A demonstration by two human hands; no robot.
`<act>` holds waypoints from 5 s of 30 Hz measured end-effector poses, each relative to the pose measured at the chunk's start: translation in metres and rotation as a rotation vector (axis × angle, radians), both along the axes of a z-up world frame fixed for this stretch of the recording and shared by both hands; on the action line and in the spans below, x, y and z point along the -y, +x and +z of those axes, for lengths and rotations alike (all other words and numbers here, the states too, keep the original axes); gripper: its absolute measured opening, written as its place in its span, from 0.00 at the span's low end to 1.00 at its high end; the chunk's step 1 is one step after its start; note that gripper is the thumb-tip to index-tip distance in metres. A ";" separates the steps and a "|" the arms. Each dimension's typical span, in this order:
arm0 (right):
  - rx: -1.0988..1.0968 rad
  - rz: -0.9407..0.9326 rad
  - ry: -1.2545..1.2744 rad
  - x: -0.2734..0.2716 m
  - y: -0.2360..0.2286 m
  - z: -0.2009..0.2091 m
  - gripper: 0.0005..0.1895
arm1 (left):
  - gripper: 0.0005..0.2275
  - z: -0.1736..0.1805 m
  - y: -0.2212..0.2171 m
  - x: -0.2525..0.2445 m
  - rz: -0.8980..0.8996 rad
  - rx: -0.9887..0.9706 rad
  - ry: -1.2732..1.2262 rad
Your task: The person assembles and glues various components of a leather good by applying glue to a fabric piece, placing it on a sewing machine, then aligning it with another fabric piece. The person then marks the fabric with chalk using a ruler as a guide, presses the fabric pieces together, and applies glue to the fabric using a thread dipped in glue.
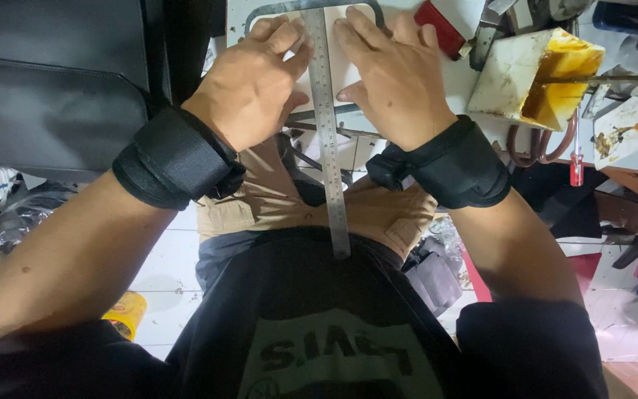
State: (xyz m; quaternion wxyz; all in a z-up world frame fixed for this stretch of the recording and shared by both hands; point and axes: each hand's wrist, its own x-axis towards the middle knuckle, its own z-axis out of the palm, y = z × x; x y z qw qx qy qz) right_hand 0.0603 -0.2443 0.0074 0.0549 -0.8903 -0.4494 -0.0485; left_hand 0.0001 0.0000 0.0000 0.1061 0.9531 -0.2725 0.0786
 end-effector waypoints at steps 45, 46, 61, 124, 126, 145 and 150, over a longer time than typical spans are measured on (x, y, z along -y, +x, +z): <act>-0.020 -0.002 -0.113 -0.004 0.008 0.001 0.46 | 0.27 0.002 0.000 -0.001 -0.012 -0.025 -0.064; -0.018 0.007 -0.100 -0.004 0.008 0.000 0.46 | 0.27 0.002 0.000 -0.001 -0.010 -0.019 -0.059; 0.004 -0.065 -0.126 -0.010 -0.025 0.004 0.41 | 0.26 0.001 0.001 0.002 -0.005 -0.066 -0.097; -0.790 -0.374 0.784 0.009 -0.079 -0.027 0.24 | 0.28 -0.008 0.025 -0.012 0.522 -0.620 -0.906; -0.770 -0.356 0.803 0.010 -0.079 -0.020 0.25 | 0.22 -0.008 0.018 -0.011 0.479 -0.632 -1.008; -0.794 -0.099 0.913 0.016 -0.073 0.077 0.06 | 0.05 0.090 -0.053 0.017 0.050 -0.621 -1.156; -0.734 -0.070 0.883 0.013 -0.078 0.090 0.06 | 0.04 0.093 -0.057 0.022 0.005 -0.509 -1.127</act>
